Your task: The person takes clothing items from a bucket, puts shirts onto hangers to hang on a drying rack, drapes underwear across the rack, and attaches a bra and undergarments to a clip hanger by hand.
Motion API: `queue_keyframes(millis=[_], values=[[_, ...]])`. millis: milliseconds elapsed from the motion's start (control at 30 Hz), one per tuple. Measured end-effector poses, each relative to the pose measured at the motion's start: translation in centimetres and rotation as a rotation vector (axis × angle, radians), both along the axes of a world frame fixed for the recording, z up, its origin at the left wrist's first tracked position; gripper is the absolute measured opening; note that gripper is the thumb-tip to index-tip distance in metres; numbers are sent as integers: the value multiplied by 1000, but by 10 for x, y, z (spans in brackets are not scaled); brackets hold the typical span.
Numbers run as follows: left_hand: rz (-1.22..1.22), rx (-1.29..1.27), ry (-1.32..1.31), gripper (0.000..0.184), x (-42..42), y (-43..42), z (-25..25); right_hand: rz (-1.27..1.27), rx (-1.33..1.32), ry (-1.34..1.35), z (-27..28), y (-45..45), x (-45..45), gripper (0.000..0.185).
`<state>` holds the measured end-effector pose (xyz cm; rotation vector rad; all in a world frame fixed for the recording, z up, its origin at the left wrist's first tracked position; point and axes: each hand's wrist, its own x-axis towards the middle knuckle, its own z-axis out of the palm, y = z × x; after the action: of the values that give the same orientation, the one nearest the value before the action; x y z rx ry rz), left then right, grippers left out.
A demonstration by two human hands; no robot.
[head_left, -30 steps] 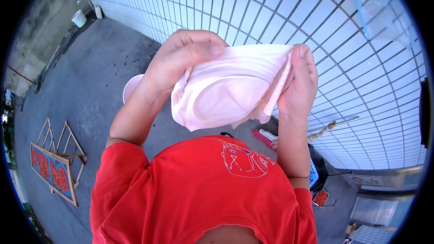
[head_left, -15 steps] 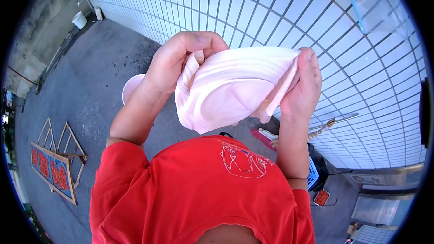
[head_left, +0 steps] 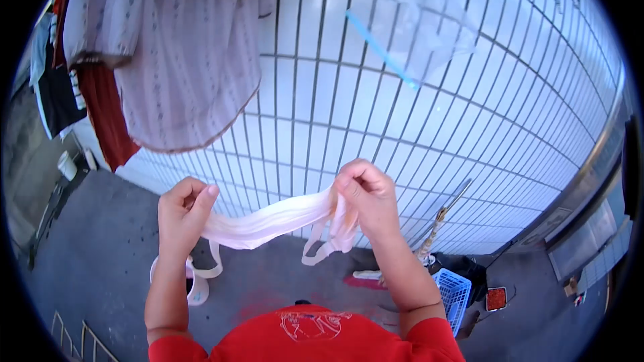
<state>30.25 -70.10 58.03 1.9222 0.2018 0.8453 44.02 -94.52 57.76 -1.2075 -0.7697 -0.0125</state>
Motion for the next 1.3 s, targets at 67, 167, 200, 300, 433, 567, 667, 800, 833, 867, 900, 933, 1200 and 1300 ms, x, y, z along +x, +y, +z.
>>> queue_keyframes(millis=[67, 167, 200, 300, 433, 567, 667, 800, 833, 867, 900, 933, 1200, 1300], values=[[-153, -71, -150, 13, 20, -16, 9, 18, -104, -40, 10, 0, 7, 11], [-225, 252, -55, 37, 40, -51, 40, 55, -254, -138, 25, 9, 16, 16], [-226, 264, -88, 37, 47, -64, 49, 84, -333, -159, 31, 10, 18, 18], [-196, 548, -107, 34, 75, -82, 59, 115, -300, -199, 50, 6, 24, 21], [-483, 353, 11, 22, 97, -93, 65, 9, -397, -259, 67, -24, 36, 22], [-600, 214, 135, 15, 103, -119, 95, -101, -414, -402, 89, -58, 28, 20], [-723, 152, 10, 15, 119, -138, 116, -229, -420, -413, 112, -83, 25, 23], [-841, 265, -62, 16, 129, -169, 158, -226, -413, -445, 147, -118, 34, 19], [-855, 266, -62, 16, 135, -175, 169, -198, -386, -458, 158, -127, 35, 19], [-807, 341, -101, 17, 141, -181, 179, -171, -358, -469, 171, -136, 35, 20], [-759, 414, -141, 18, 148, -187, 189, -287, -369, -447, 188, -147, 30, 21], [-775, 414, -141, 18, 153, -193, 199, -402, -381, -422, 206, -157, 25, 22], [-535, 615, -442, 26, 196, -231, 264, -964, 18, -559, 329, -201, 101, 36], [-551, 630, -507, 27, 217, -241, 279, -1034, 92, -514, 362, -198, 126, 42]])
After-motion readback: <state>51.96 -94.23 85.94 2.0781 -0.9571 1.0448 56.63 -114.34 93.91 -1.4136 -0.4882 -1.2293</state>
